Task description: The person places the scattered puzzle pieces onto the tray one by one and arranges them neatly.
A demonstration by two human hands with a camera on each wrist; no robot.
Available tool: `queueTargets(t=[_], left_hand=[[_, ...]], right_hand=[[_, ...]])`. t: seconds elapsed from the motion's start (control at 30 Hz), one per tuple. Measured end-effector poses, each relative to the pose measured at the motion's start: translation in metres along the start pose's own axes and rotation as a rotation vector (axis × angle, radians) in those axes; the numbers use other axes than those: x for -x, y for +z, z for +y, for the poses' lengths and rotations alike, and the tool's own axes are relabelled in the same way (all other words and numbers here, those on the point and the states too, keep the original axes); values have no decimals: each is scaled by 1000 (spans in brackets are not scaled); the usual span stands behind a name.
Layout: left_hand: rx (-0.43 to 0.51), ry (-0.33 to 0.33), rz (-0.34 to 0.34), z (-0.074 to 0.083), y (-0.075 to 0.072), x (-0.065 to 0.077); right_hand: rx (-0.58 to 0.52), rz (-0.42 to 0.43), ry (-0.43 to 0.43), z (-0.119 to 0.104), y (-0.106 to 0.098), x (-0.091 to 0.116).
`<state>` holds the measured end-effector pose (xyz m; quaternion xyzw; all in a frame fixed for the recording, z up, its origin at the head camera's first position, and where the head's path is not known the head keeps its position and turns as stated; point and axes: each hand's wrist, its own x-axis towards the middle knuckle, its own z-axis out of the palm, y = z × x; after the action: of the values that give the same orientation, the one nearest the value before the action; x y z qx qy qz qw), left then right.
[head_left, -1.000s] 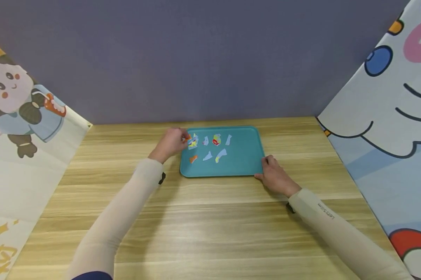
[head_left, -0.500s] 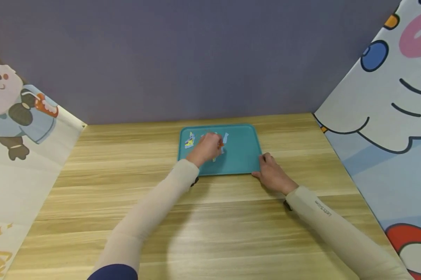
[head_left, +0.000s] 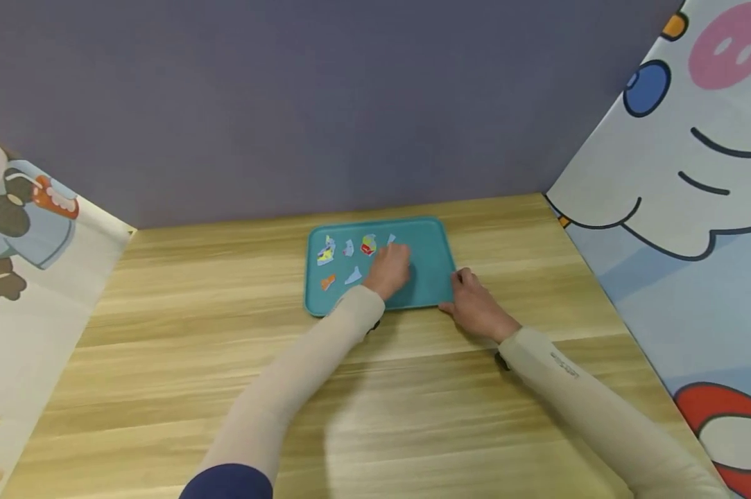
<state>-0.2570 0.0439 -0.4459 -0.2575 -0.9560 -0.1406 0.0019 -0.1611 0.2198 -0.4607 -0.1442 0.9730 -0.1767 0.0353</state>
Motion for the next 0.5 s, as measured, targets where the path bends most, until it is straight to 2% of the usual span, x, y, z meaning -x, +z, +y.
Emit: queueTargets(t=[0.13,0.23,0.37,0.5], left_hand=[[-4,-23,-4,-3,1,2],[4,-13,-1,-5,-8,3],[27,-7,16,-12,-30,10],[-19,-27,31,-29,-61,29]], right_hand=[[-3,-11,4,-3,1,-5],[-3,-20,5,-3,-2,-5],[-18,-67,47,-2,-9,-5],[-50,-77,94,-1,-18,-8]])
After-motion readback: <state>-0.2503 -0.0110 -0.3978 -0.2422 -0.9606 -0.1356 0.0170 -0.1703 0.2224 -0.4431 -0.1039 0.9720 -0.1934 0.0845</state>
